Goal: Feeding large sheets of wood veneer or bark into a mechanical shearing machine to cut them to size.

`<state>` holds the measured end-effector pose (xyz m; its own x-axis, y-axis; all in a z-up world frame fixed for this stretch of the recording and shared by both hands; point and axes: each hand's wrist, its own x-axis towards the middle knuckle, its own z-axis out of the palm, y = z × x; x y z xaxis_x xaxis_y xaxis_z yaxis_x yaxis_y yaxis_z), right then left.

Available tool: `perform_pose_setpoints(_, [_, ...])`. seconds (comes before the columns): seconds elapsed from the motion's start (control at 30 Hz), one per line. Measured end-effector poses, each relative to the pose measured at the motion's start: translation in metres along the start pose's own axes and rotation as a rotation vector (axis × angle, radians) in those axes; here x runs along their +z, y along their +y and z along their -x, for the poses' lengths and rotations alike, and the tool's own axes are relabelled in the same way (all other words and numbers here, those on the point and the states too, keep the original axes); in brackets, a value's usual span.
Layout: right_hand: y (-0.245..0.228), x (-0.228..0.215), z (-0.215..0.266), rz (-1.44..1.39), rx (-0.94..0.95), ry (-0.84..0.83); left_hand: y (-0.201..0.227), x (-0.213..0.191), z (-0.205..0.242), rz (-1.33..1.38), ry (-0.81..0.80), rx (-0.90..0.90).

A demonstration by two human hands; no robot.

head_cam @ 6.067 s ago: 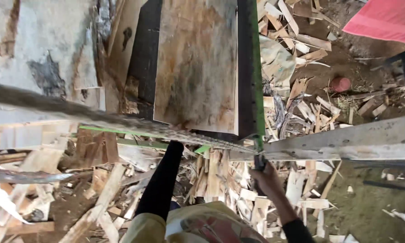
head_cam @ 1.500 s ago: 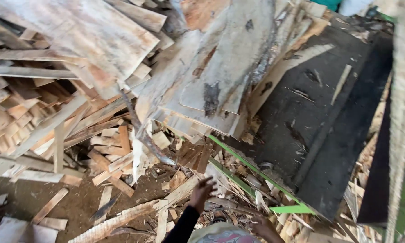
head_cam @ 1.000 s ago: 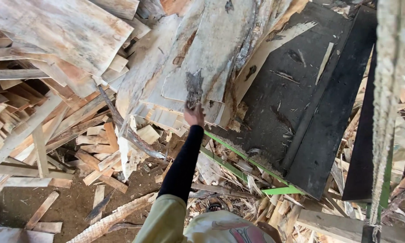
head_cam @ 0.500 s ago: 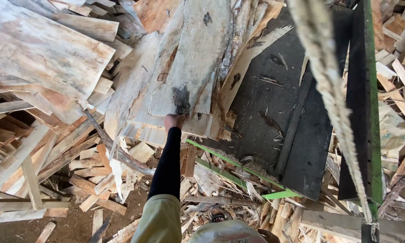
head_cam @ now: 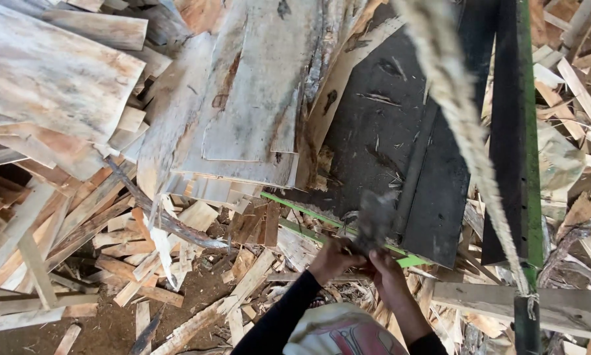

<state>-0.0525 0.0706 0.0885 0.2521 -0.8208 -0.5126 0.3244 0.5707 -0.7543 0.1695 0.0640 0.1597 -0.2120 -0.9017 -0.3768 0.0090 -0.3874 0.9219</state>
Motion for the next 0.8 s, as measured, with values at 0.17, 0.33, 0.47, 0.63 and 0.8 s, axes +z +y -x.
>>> perform_pose_setpoints(0.17, [-0.109, 0.069, 0.043, 0.145, 0.031, 0.242, 0.012, -0.014, -0.008, -0.189, -0.131, 0.224])
perform_pose_setpoints(0.33, [-0.218, 0.071, 0.082, -0.303, -0.610, 0.514, -0.018, -0.138, -0.072, 0.548, 0.494, 0.306])
perform_pose_setpoints(0.47, [-0.244, 0.103, 0.084, -0.406, -0.682, 0.389, 0.039, -0.209, -0.100, 0.921, 0.705, 0.201])
perform_pose_setpoints(0.63, [-0.105, 0.070, 0.073, 0.556, -0.226, 0.333, -0.024, -0.280, -0.163, 1.137, 0.806, 0.276])
perform_pose_setpoints(0.8, [-0.023, 0.038, 0.051, 0.235, 0.049, 0.163, -0.086, -0.347, -0.216, 1.205, 0.442, 0.602])
